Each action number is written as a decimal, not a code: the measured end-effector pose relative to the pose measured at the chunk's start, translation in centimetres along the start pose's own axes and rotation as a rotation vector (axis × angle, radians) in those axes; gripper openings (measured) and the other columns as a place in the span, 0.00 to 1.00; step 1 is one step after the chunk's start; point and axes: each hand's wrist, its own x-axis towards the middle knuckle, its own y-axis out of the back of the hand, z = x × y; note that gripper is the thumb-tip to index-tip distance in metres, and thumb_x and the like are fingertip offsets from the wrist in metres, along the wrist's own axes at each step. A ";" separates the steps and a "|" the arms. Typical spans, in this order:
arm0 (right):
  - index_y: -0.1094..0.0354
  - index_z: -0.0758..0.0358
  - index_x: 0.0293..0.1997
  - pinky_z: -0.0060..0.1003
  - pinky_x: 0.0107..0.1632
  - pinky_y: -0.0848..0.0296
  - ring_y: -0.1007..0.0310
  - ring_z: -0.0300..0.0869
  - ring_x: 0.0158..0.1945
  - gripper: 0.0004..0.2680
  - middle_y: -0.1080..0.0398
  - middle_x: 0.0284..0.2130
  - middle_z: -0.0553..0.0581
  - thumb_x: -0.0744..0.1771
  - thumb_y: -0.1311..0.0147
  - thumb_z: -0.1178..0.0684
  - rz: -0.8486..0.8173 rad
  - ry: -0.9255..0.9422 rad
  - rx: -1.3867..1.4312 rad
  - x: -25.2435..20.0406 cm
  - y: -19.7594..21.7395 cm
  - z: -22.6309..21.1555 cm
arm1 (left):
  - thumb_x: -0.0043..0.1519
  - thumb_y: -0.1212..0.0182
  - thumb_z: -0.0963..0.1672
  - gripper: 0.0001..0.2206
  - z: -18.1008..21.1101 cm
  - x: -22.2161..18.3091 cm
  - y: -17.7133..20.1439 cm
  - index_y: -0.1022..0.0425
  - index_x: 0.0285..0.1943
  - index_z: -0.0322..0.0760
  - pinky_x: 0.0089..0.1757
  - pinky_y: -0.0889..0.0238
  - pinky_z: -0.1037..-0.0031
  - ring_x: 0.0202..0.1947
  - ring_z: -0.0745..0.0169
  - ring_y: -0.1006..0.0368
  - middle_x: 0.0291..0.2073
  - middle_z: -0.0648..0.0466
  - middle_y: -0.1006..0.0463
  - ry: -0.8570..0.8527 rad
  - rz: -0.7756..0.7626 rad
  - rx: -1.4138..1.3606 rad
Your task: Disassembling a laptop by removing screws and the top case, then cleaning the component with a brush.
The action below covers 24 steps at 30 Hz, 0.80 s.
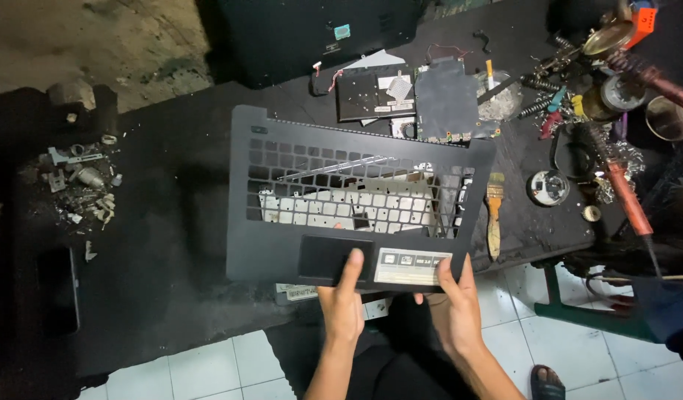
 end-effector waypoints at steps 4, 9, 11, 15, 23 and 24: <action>0.43 0.57 0.66 0.37 0.26 0.35 0.39 0.44 0.29 0.16 0.31 0.41 0.61 0.70 0.54 0.48 0.010 -0.012 -0.046 -0.3 -0.2 -0.3 | 0.55 0.38 0.41 0.33 2.0 -0.3 -0.9 0.37 0.75 0.41 0.56 0.30 0.56 0.58 0.43 0.25 0.60 0.39 0.24 0.102 0.072 -0.160; 0.43 0.60 0.65 0.40 0.34 0.33 0.39 0.45 0.21 0.15 0.30 0.38 0.64 0.71 0.55 0.49 -0.043 0.012 -0.096 -0.5 -0.1 -0.3 | 0.55 0.36 0.41 0.31 1.8 0.0 -0.7 0.32 0.72 0.38 0.54 0.27 0.61 0.57 0.53 0.27 0.64 0.51 0.26 0.024 0.154 -0.091; 0.44 0.58 0.65 0.38 0.27 0.36 0.40 0.45 0.25 0.16 0.30 0.42 0.64 0.70 0.54 0.49 0.002 -0.016 -0.036 -0.2 0.2 0.1 | 0.54 0.36 0.40 0.31 1.5 0.0 -0.6 0.32 0.72 0.36 0.58 0.29 0.64 0.61 0.55 0.28 0.66 0.51 0.26 0.027 0.161 -0.086; 0.42 0.59 0.63 0.38 0.28 0.35 0.39 0.46 0.23 0.15 0.29 0.41 0.65 0.70 0.53 0.48 0.002 -0.004 -0.065 -0.2 0.2 -0.2 | 0.54 0.36 0.41 0.32 1.7 0.0 -0.7 0.32 0.72 0.39 0.55 0.27 0.59 0.57 0.49 0.25 0.62 0.47 0.24 0.080 0.150 -0.097; 0.45 0.53 0.71 0.37 0.25 0.35 0.37 0.44 0.34 0.20 0.31 0.45 0.59 0.69 0.52 0.47 0.012 0.006 -0.036 0.2 0.9 -0.6 | 0.57 0.40 0.45 0.27 4.6 -0.5 -0.9 0.29 0.68 0.37 0.59 0.32 0.65 0.60 0.52 0.25 0.61 0.49 0.22 0.224 0.318 -0.097; 0.45 0.53 0.71 0.37 0.25 0.35 0.37 0.44 0.34 0.20 0.31 0.45 0.59 0.69 0.52 0.47 0.012 0.007 -0.035 0.2 1.1 -0.5 | 0.57 0.40 0.45 0.27 4.5 -0.3 -0.8 0.29 0.68 0.37 0.59 0.32 0.65 0.60 0.52 0.25 0.61 0.49 0.22 0.224 0.318 -0.096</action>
